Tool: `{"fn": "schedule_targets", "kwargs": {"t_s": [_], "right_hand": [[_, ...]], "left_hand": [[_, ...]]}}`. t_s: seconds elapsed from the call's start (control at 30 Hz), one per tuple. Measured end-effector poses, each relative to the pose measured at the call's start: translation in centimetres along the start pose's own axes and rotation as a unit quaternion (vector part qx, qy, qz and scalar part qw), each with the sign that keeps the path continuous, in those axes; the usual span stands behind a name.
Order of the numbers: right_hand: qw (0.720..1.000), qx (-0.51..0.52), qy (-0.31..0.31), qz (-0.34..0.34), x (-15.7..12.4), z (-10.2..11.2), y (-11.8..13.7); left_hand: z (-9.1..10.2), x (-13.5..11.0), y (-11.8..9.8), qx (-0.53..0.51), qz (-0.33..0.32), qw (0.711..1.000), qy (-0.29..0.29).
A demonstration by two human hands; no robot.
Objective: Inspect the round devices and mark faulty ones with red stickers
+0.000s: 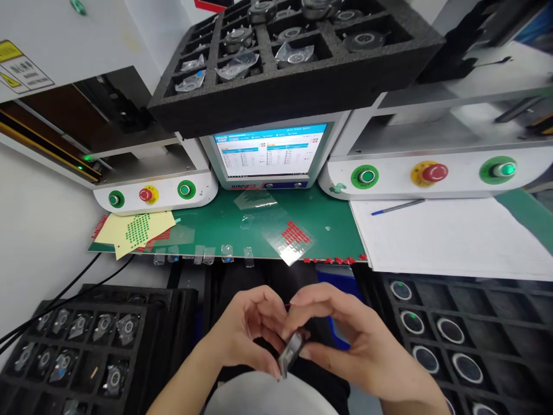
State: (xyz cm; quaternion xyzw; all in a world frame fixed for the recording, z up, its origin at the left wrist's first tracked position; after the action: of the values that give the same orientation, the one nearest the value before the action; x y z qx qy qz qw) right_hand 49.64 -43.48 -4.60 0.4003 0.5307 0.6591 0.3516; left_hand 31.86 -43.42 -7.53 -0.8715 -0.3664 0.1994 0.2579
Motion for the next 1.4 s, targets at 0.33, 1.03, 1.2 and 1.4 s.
{"fn": "schedule_targets", "kwargs": {"t_s": [0.33,1.03,1.2,1.4], "right_hand": [[0.97,-0.057,-0.235,-0.017,-1.4,-1.3,1.7],[0.981,0.028,-0.186,-0.055,-1.1,-2.3,1.4],[0.971,0.175,-0.116,-0.116,-0.8,-2.6,0.1],[0.903,0.366,-0.103,-0.201,0.2,-3.3,-1.0]], "left_hand": [[-2.0,-1.7,-1.6,0.35,-0.334,0.872,-0.08],[-2.9,-2.2,-2.3,0.524,-0.408,0.742,-0.083],[-2.8,-2.1,-2.7,0.547,-0.418,0.723,-0.057],[-2.6,-1.8,-2.9,0.536,-0.405,0.74,-0.019]]}}
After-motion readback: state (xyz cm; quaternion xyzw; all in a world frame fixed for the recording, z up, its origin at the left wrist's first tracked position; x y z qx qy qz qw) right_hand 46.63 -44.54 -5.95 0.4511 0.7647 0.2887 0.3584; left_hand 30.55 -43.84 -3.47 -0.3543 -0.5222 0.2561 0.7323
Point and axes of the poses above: each hand's wrist, its own x-axis towards the middle knuckle, its own z-axis out of the back of the hand, y = z × x, the point moved 2 cm from there along x, towards the middle knuckle, and after that the axes turned 11 degrees about -x, right-handed, at the moved point
